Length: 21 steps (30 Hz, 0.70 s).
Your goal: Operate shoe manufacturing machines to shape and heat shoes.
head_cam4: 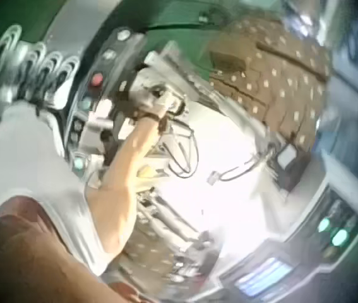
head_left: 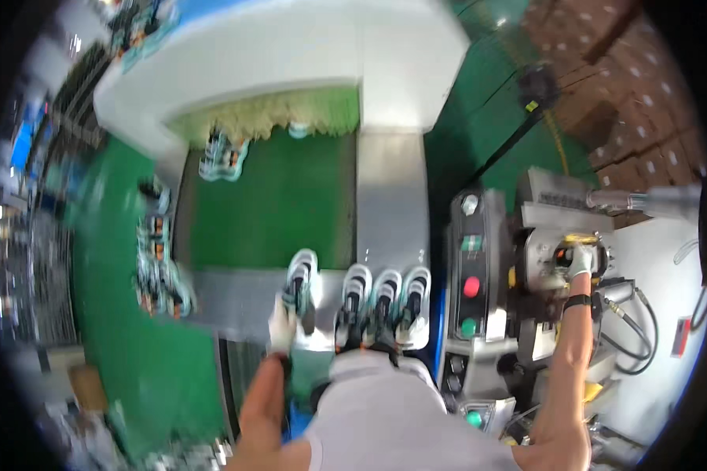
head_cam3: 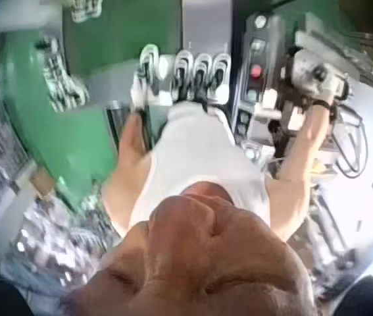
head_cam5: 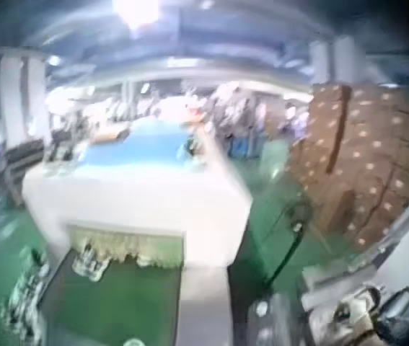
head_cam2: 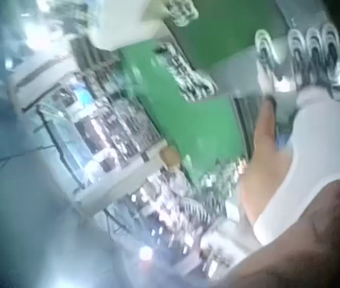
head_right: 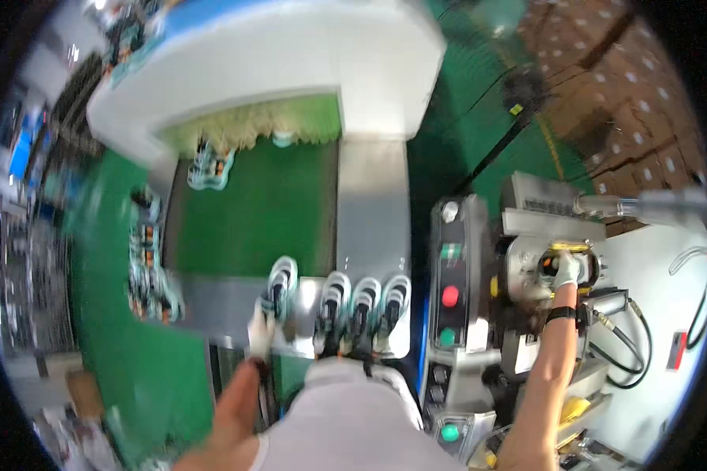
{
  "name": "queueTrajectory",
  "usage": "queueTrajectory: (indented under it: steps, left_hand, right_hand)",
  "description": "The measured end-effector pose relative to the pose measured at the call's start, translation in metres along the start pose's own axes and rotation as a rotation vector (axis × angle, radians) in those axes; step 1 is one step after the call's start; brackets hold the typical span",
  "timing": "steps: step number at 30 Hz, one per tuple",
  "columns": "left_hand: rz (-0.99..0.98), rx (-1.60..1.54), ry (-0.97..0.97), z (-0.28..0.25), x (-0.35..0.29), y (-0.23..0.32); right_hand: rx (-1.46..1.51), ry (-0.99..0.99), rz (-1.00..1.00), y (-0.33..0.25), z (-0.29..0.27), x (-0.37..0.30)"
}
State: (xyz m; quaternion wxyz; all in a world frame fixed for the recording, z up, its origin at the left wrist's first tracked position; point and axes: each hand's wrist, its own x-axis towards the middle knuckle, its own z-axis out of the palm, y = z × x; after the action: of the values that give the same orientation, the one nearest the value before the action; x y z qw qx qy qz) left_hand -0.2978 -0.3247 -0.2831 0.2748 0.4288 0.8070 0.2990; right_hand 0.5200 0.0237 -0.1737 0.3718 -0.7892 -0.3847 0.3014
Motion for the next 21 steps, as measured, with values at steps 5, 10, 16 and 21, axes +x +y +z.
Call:
queueTrajectory:
  steps: [5,10,16,21]
  left_hand:
    - [-0.133,0.188,0.006,-0.026,0.012,-0.028]
    - [-0.085,0.107,-0.109,-0.010,0.026,-0.019]
    - [-0.044,-0.392,-0.253,-0.003,0.053,-0.038]
    - [0.082,-0.269,-0.329,-0.029,0.064,-0.019]
  right_hand:
    - [0.121,0.101,-0.354,-0.182,0.139,-0.295]
    - [-1.211,-0.099,-0.444,-0.006,0.213,-0.394]
    - [-1.010,-0.219,-0.305,-0.115,0.239,-0.406]
    - [0.015,-0.293,-0.554,-0.306,0.345,-0.373]
